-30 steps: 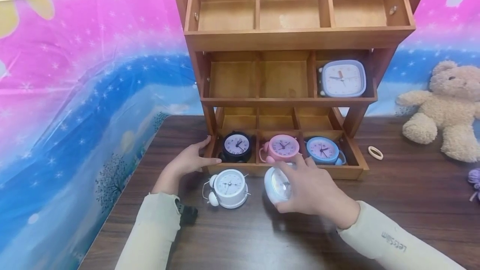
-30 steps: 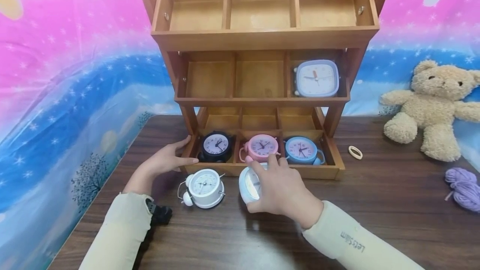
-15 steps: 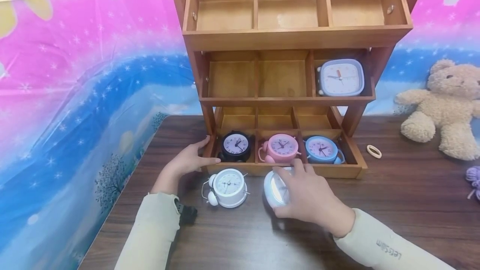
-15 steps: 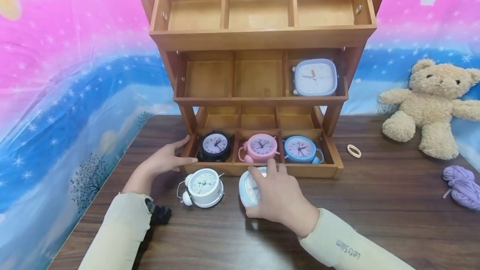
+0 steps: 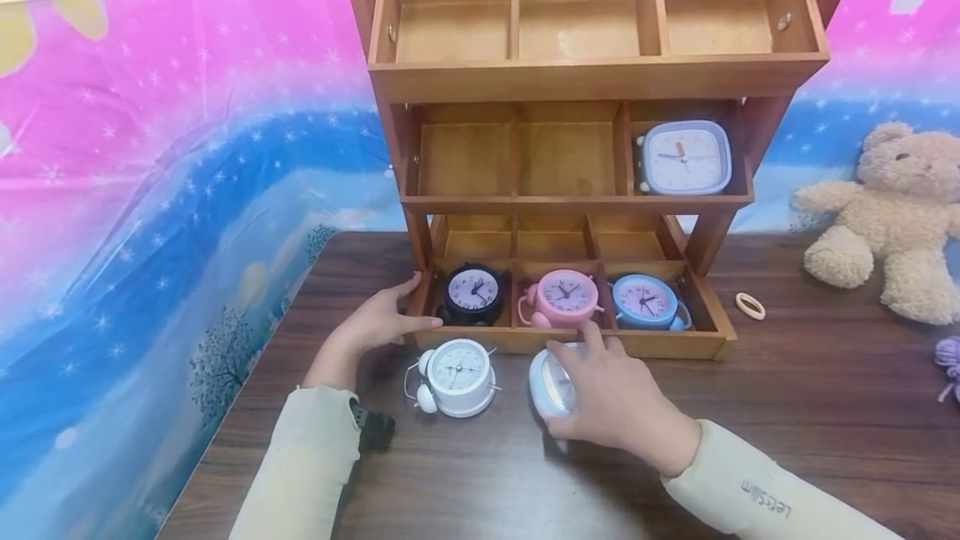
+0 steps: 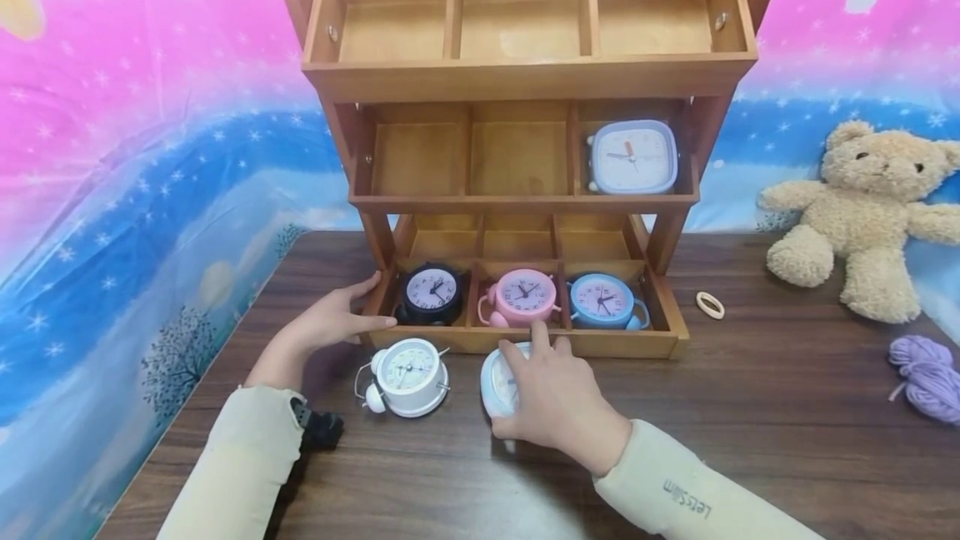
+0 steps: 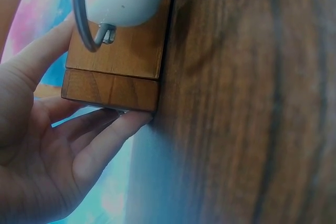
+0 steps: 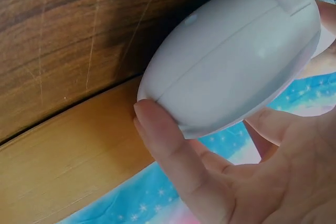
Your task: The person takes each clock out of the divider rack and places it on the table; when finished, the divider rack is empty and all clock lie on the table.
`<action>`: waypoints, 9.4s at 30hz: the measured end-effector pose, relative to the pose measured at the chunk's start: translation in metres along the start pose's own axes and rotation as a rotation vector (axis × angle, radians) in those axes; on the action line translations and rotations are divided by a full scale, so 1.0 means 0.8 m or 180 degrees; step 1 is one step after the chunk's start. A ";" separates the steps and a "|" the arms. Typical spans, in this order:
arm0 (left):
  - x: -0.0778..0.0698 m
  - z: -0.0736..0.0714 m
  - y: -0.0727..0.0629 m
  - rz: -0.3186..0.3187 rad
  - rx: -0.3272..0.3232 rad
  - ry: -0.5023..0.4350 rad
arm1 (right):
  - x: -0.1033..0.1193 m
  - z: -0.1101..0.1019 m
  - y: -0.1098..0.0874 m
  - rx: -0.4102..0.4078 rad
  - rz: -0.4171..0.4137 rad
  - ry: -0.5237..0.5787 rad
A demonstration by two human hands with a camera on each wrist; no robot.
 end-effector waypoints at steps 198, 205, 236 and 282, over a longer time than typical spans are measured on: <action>-0.002 0.001 -0.003 0.0014 0.0076 -0.0081 | -0.143 -0.096 -0.058 -0.1522 -0.0238 -0.0201; -0.003 0.000 -0.003 0.0009 0.0095 -0.0087 | -0.153 -0.065 -0.062 -0.1312 -0.0200 -0.0129; -0.002 -0.001 -0.001 -0.0018 0.0072 -0.0055 | -0.185 -0.015 -0.068 -0.1034 0.0329 -0.0231; 0.001 0.002 -0.003 -0.0027 0.0041 -0.0095 | -0.015 -0.064 0.058 -0.0632 -0.0314 -0.0129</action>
Point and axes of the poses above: each hand's wrist, its own y-axis towards the middle knuckle, its own z-axis out of the palm, x = y × z, the point moved 4 cm from there along y, towards the middle knuckle, and after that the axes turned 7 degrees about z, right-handed, at the moved point
